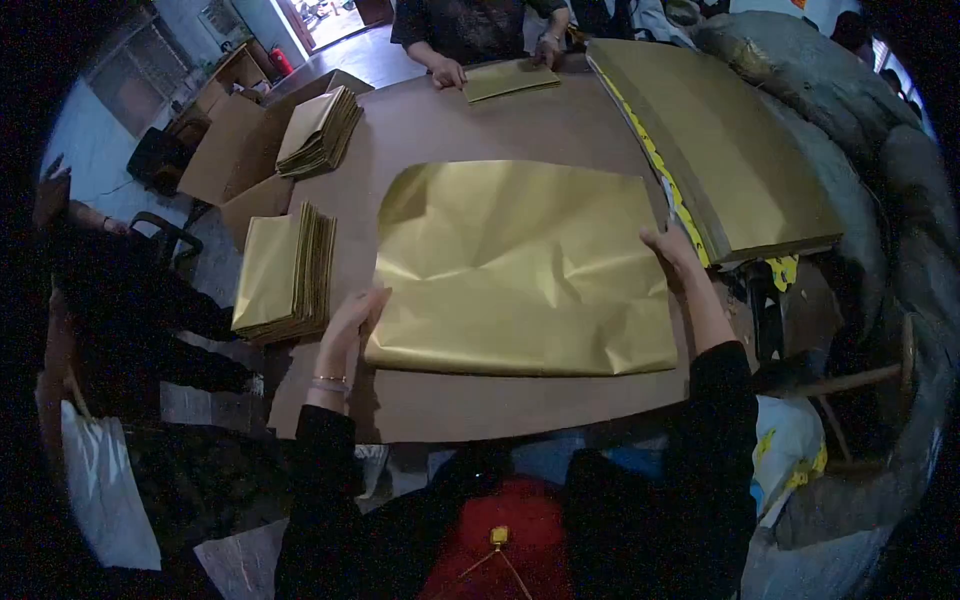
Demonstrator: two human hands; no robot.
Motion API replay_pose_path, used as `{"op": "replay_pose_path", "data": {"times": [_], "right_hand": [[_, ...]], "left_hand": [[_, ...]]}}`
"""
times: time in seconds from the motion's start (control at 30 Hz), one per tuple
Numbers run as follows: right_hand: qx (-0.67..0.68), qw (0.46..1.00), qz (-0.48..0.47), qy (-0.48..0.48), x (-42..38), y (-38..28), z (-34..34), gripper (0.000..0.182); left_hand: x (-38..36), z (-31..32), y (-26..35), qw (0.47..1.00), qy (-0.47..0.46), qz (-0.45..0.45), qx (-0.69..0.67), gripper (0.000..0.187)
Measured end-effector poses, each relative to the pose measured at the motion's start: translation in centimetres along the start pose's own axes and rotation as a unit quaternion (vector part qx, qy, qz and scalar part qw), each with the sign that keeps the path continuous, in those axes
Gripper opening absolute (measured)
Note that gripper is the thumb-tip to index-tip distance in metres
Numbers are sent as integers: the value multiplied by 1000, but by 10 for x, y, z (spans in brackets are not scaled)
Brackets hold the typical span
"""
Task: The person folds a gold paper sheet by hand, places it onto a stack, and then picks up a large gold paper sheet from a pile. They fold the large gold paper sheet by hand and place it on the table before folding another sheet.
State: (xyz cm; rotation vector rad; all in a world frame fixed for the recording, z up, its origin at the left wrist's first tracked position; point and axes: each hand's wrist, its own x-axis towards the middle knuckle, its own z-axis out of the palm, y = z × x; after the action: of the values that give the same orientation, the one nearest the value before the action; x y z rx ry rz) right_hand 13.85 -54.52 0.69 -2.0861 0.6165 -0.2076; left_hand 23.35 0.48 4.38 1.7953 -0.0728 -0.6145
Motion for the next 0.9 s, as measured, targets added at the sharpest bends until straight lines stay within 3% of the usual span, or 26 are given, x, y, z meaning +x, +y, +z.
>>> {"op": "replay_pose_path", "data": {"times": [0.1,0.17,0.23,0.33,0.37,0.4,0.47,0.5,0.63,0.73,0.83,0.9], "right_hand": [[316,926,169,-118,-23,51,-22,47],[366,899,202,-127,-90,37,-35,40],[318,930,175,-51,-144,9,-20,34],[222,964,143,-35,-169,36,-19,34],[47,996,69,29,-170,34,-20,33],[46,996,76,31,-178,32,-18,33],[-19,985,1,169,-192,24,-12,34],[-140,968,-42,203,-196,30,-14,34],[-44,970,17,237,-219,43,-14,32],[6,980,24,196,-236,51,-11,31],[34,976,74,201,-234,48,-7,32],[191,949,187,165,-224,16,-7,34]], "left_hand": [[-26,3,-5,998,32,-37,-32,35],[-48,8,-9,997,56,-36,-42,32],[-62,8,-23,997,66,-28,-39,30],[-71,5,-41,999,39,-11,26,30],[-76,8,-40,999,39,-15,11,26],[-81,11,-38,999,38,-20,-4,24],[-94,13,-31,1000,-4,-20,4,24],[-99,14,-30,999,-41,-18,11,25],[-102,13,-55,997,-31,-22,68,24],[-104,17,-57,996,-32,-70,45,24],[-111,35,-41,987,-59,-132,-65,21],[-104,40,-51,984,14,-90,-156,18]]}}
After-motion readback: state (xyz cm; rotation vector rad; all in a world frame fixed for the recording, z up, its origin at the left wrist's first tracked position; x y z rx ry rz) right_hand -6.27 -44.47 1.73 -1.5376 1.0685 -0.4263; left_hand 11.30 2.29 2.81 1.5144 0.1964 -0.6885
